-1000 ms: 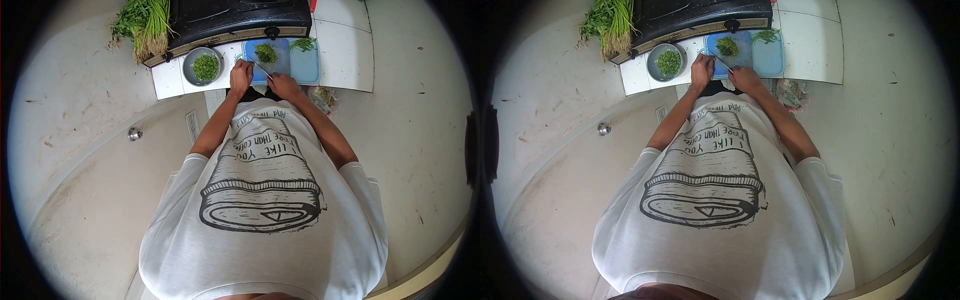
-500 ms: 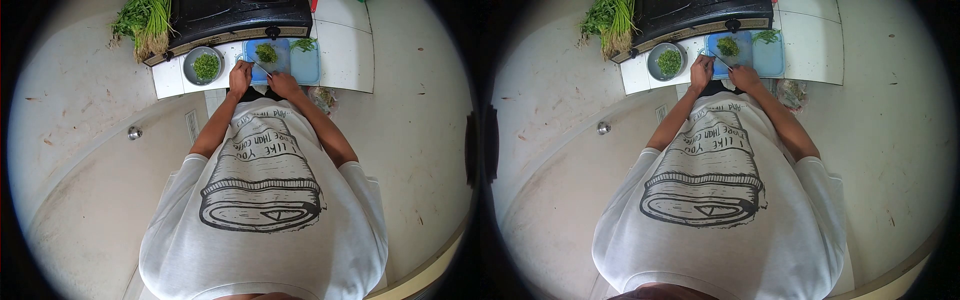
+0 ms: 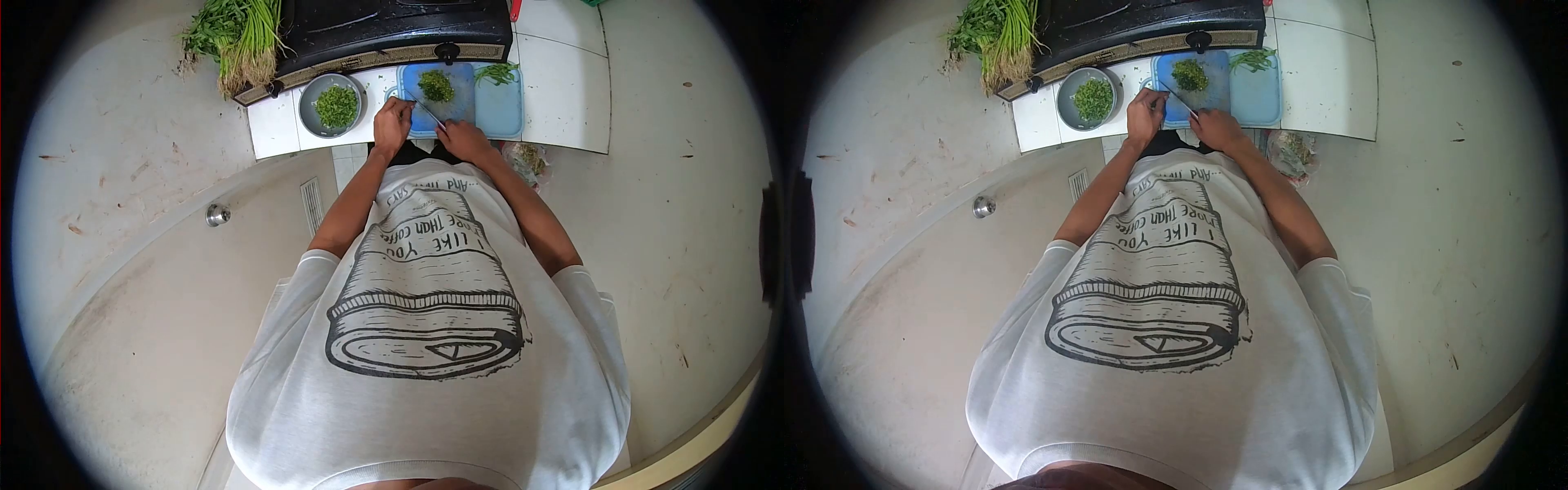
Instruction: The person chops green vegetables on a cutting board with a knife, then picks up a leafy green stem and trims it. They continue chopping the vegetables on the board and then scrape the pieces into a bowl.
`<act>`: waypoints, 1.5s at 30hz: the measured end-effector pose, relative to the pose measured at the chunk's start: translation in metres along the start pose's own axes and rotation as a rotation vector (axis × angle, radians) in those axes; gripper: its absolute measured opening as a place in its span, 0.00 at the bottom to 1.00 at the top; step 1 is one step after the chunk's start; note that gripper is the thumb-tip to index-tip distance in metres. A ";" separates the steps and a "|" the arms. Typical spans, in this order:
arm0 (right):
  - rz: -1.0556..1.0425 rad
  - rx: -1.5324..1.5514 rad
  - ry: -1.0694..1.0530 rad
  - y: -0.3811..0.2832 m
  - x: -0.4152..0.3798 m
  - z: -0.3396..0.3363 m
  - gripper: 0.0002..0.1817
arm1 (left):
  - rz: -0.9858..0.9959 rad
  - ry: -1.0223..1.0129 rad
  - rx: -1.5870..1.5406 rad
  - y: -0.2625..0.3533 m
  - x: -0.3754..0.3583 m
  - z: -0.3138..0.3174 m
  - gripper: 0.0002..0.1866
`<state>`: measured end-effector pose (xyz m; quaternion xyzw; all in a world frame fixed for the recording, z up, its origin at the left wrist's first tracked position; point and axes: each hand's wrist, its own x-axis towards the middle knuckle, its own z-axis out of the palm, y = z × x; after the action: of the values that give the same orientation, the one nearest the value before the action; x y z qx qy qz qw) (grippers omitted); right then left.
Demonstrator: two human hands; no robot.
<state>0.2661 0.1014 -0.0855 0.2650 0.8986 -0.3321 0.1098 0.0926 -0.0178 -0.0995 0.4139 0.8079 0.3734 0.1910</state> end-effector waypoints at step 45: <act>0.030 -0.028 0.066 0.001 -0.001 0.004 0.23 | -0.283 0.150 -0.164 -0.003 0.004 0.011 0.06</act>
<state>0.2678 0.0994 -0.0889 0.2878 0.9021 -0.3089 0.0888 0.0956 -0.0107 -0.1085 0.2502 0.8369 0.4373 0.2139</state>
